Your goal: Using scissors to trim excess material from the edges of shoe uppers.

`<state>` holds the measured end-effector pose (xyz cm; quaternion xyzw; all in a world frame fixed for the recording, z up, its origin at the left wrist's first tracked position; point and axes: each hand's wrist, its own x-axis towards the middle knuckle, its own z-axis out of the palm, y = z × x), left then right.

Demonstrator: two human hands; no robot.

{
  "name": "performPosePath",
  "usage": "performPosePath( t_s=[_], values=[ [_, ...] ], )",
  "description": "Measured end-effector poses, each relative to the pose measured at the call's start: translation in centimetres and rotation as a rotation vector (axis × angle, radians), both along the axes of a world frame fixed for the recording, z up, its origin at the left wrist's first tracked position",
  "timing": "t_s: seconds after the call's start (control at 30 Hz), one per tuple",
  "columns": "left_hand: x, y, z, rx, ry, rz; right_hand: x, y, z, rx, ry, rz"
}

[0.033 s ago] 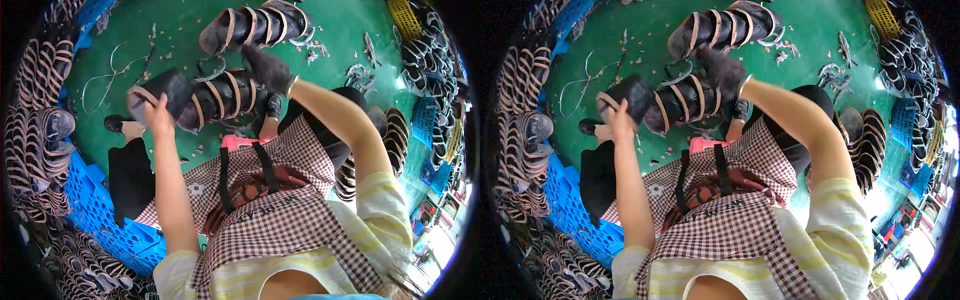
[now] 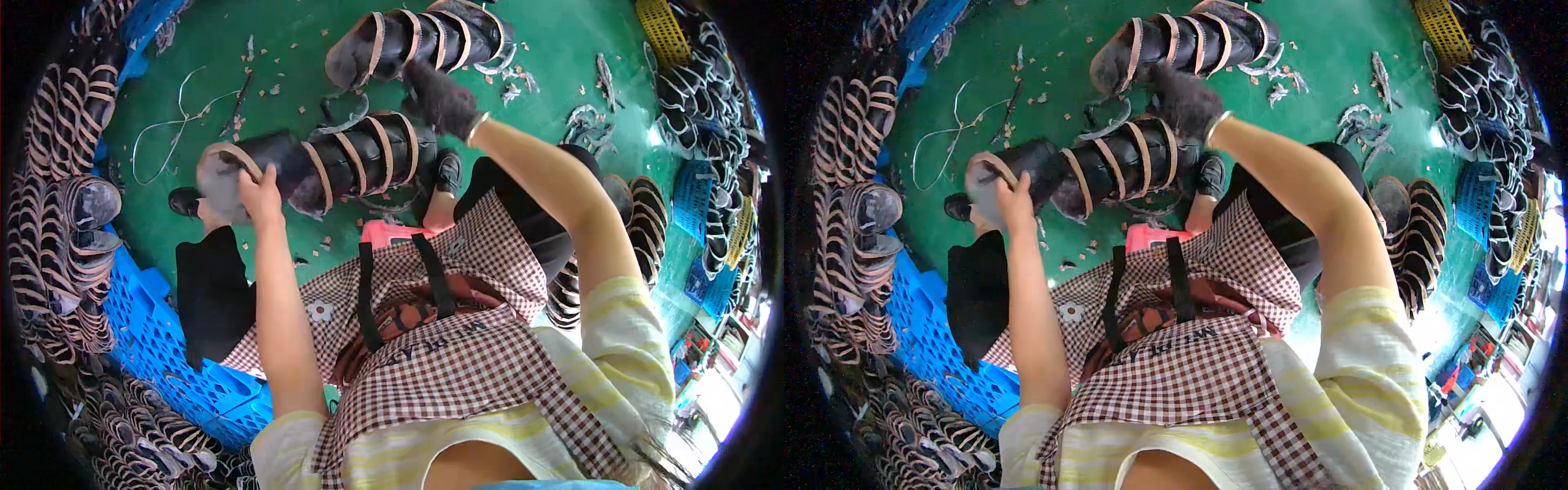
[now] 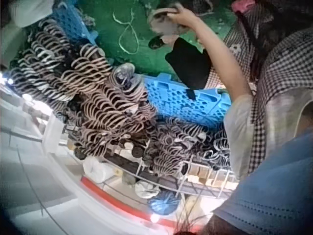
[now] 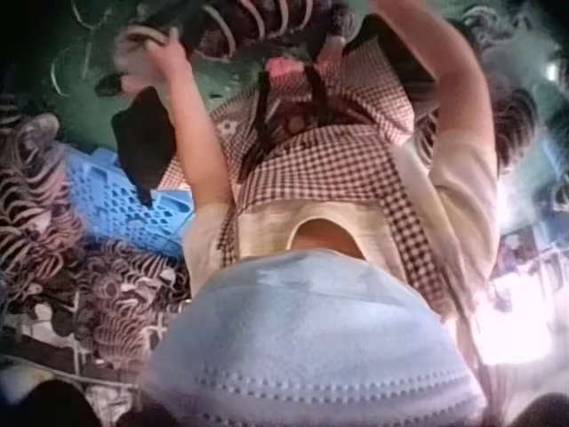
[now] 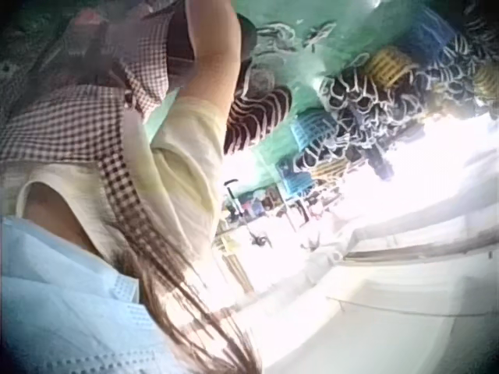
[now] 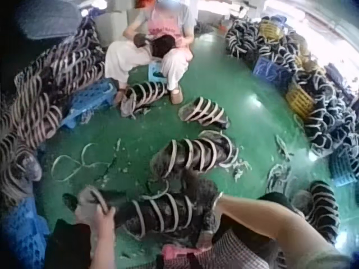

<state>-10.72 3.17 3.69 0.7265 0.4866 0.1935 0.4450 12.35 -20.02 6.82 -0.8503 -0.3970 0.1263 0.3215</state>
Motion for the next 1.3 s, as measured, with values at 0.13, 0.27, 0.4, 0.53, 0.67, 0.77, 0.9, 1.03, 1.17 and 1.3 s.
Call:
performPosePath(
  t_s=[0.13,0.27,0.4,0.53,0.67,0.77,0.9,1.03,1.17,1.3],
  values=[
    [-2.9,-0.9,-8.3,-0.085,0.346,-0.187,6.0,1.0,-4.0,-0.099,-0.006,-0.158],
    [-2.9,0.2,-13.9,-0.394,0.513,-0.164,7.3,3.6,-3.4,-0.220,0.004,-0.145],
    [9.6,-2.1,-9.8,0.461,0.181,-0.385,8.1,0.7,-1.6,-0.277,-0.028,-0.107],
    [23.6,-4.5,-13.2,0.111,-0.106,-0.454,7.9,1.2,-0.5,-0.286,-0.010,-0.044],
    [26.7,-3.5,-15.1,-0.125,0.030,-0.621,7.9,0.3,0.8,-0.204,-0.112,0.008],
    [24.6,-3.0,-11.0,-0.519,-0.225,-0.510,7.3,-1.2,4.3,-0.170,-0.267,0.049],
    [18.8,-1.3,1.1,-1.010,-0.344,-0.261,5.3,-1.8,5.9,-0.072,-0.633,0.318],
    [14.4,-2.9,8.8,-1.092,-0.505,-0.210,2.1,-1.7,9.0,0.054,-0.714,0.364],
    [11.9,-5.5,13.4,-1.066,-0.513,-0.247,-0.1,-2.6,11.8,0.133,-0.746,0.335],
    [10.0,-5.3,13.9,-1.079,-0.607,-0.321,-1.9,-4.4,14.2,0.208,-0.731,0.397]
  ],
)
